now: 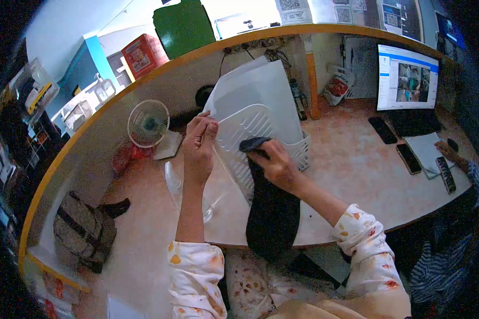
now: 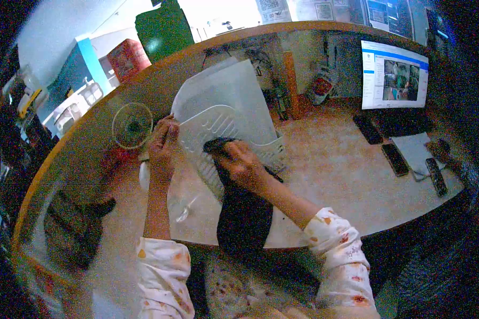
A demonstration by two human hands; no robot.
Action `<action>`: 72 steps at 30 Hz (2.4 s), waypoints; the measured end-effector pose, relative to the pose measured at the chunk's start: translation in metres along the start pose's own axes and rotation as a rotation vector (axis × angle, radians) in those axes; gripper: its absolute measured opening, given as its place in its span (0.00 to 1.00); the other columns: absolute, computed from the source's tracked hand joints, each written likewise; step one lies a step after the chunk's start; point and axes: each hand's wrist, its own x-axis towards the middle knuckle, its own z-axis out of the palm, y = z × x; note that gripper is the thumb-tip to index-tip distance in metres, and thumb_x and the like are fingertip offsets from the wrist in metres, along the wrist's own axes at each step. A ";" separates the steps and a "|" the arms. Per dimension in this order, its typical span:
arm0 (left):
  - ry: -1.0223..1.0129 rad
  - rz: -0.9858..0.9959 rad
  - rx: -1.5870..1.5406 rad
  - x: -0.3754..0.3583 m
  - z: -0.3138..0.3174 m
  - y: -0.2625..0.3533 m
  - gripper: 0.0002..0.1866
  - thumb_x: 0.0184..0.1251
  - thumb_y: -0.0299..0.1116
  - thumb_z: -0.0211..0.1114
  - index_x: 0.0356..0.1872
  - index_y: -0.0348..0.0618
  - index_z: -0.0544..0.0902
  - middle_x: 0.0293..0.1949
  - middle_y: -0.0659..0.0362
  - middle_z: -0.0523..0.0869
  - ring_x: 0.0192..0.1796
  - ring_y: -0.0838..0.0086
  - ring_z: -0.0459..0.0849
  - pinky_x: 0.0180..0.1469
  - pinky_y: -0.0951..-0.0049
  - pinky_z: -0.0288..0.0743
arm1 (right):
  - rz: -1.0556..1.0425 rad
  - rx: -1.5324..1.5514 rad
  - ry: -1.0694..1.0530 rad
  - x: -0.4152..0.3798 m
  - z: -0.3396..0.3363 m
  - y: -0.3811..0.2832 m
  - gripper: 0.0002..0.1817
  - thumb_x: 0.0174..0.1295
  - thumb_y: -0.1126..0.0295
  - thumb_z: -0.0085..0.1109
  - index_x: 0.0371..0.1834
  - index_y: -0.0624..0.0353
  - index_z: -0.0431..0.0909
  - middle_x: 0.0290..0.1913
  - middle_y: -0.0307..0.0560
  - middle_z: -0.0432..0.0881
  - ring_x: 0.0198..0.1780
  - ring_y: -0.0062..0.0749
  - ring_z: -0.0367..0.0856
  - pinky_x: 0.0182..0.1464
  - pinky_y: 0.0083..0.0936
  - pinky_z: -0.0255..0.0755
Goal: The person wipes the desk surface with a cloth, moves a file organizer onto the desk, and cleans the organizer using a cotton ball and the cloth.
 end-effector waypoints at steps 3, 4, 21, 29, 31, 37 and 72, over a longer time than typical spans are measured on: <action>0.002 0.021 -0.107 -0.003 -0.001 -0.009 0.12 0.68 0.35 0.60 0.47 0.40 0.80 0.45 0.57 0.80 0.60 0.65 0.72 0.64 0.67 0.60 | 0.338 -0.083 0.198 -0.010 -0.028 0.015 0.13 0.58 0.79 0.54 0.45 0.62 0.80 0.37 0.52 0.76 0.40 0.45 0.76 0.42 0.32 0.71; 0.027 -0.036 -0.212 -0.005 0.004 -0.005 0.14 0.67 0.35 0.60 0.51 0.41 0.79 0.46 0.57 0.80 0.60 0.65 0.71 0.65 0.66 0.59 | 0.496 -0.098 0.262 -0.002 -0.044 0.017 0.12 0.58 0.79 0.54 0.46 0.62 0.80 0.38 0.53 0.77 0.41 0.44 0.76 0.43 0.32 0.71; 0.604 -0.074 0.478 -0.143 -0.062 -0.050 0.33 0.62 0.40 0.66 0.65 0.42 0.64 0.66 0.53 0.65 0.68 0.61 0.61 0.70 0.58 0.50 | 0.751 -0.512 0.149 -0.104 -0.193 0.131 0.19 0.64 0.71 0.53 0.59 0.60 0.72 0.54 0.55 0.76 0.55 0.49 0.74 0.58 0.35 0.67; 0.454 -0.311 0.291 -0.163 -0.059 -0.068 0.37 0.60 0.41 0.68 0.67 0.44 0.60 0.68 0.54 0.63 0.70 0.63 0.61 0.71 0.57 0.48 | 0.636 -0.690 -0.213 -0.095 -0.192 0.069 0.18 0.53 0.74 0.61 0.50 0.59 0.78 0.46 0.55 0.78 0.52 0.50 0.75 0.56 0.39 0.69; 0.475 -0.318 0.306 -0.167 -0.054 -0.071 0.37 0.60 0.40 0.68 0.68 0.44 0.60 0.68 0.54 0.63 0.70 0.62 0.61 0.71 0.56 0.48 | 0.722 -0.294 -0.401 -0.088 -0.185 0.038 0.17 0.51 0.75 0.61 0.47 0.59 0.79 0.45 0.54 0.79 0.52 0.50 0.74 0.56 0.39 0.69; 0.471 -0.294 0.327 -0.173 -0.056 -0.083 0.39 0.59 0.41 0.69 0.69 0.44 0.58 0.68 0.53 0.63 0.71 0.61 0.59 0.71 0.56 0.47 | 0.637 -0.112 -0.953 -0.115 -0.168 0.019 0.17 0.50 0.74 0.63 0.45 0.59 0.80 0.46 0.48 0.80 0.55 0.45 0.73 0.61 0.39 0.63; 0.095 -0.624 -0.267 -0.245 -0.059 0.079 0.20 0.48 0.26 0.66 0.46 0.40 0.74 0.48 0.48 0.81 0.42 0.74 0.78 0.46 0.73 0.73 | 1.027 0.855 0.270 -0.077 -0.166 -0.077 0.13 0.65 0.71 0.54 0.50 0.62 0.71 0.40 0.49 0.78 0.43 0.38 0.81 0.47 0.32 0.75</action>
